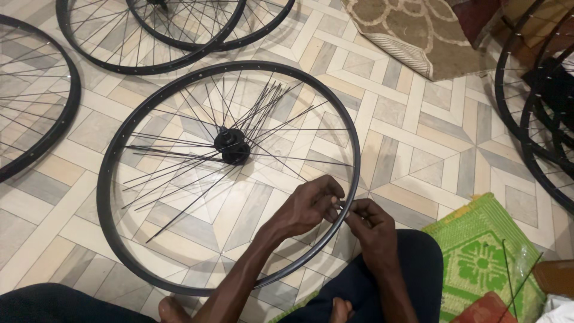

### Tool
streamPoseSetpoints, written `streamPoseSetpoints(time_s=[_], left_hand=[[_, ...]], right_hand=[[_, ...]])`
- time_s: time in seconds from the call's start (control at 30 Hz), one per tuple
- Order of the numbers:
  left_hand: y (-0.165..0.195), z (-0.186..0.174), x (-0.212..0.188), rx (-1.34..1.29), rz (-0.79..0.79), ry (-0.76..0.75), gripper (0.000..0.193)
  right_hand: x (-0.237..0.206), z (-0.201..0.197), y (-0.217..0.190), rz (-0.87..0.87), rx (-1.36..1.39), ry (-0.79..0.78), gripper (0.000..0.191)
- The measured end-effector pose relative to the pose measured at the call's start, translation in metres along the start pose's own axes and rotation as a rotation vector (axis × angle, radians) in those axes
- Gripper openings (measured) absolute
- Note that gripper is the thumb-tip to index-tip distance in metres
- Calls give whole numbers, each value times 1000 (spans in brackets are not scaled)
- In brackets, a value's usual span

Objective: The person sits on the floor and laces a bicycle wheel by inserting spokes from the hub into the rim and securing them with nipples. The person handles the wheel, spokes, and nipples by hand, progressively adding spokes around the rim.

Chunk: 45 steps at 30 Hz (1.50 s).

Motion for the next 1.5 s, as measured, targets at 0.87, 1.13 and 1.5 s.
streamPoseSetpoints(time_s=[0.87, 1.13, 1.5], left_hand=[[7, -2, -2, -12, -49, 15, 21], [10, -3, -2, -28, -64, 2, 19], [13, 10, 10, 380, 49, -71, 46]], right_hand=[[-4, 1, -10, -39, -51, -7, 12], [-4, 2, -9, -21, -17, -45, 15], [-8, 10, -21, -184, -47, -49, 24]])
Point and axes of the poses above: each hand's wrist, its own x-axis towards the middle knuckle, its own z-axis out of the palm, y = z × x, the point moved 6 cm from there along x, towards the middle knuckle, and after that the axes turned 15 degrees about y, right-handed, at the moved point
